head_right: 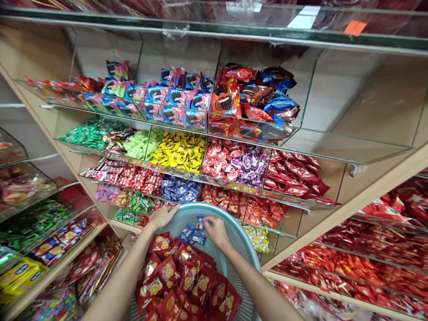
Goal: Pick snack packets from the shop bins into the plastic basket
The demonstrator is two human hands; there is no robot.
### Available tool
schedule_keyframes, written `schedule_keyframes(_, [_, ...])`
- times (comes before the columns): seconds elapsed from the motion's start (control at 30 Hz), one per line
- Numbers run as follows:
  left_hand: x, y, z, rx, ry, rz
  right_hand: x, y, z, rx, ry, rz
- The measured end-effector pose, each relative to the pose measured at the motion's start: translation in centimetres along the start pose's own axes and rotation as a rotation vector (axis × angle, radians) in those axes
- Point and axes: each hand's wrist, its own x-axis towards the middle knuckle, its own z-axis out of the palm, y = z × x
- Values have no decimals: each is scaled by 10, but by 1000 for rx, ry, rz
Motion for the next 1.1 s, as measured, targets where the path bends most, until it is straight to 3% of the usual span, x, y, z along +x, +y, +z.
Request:
schedule_keyframes(0.2, [-2,1,-2,-1,1,-12,4,18,6,5,-28,74])
schedule_keyframes(0.47, [-3,1,-2,-3,5,4,0,25,20,420,-133,419])
schedule_keyframes(0.57, [-4,1,-2,-6,11,-7,-4,27,24,439,-212,465])
schedule_keyframes(0.7, [-5,2,-2,-5,4,-29,-4,24,21,52,-180,307])
schedule_keyframes(0.83, [-5,2,-1,-12,0,-27,0,-6,6,-387,-17,16])
schedule_keyframes(0.9, [-4,1,-1,-12,-1,-24,6,-27,0,-505,33,-108])
schedule_keyframes(1.0, [-3,1,0,-8,-9,-29,22,-56,2,-610,-1,-247])
schedule_keyframes(1.1, [-3,1,1,2,-1,-28,44,-72,14,-709,-28,-287])
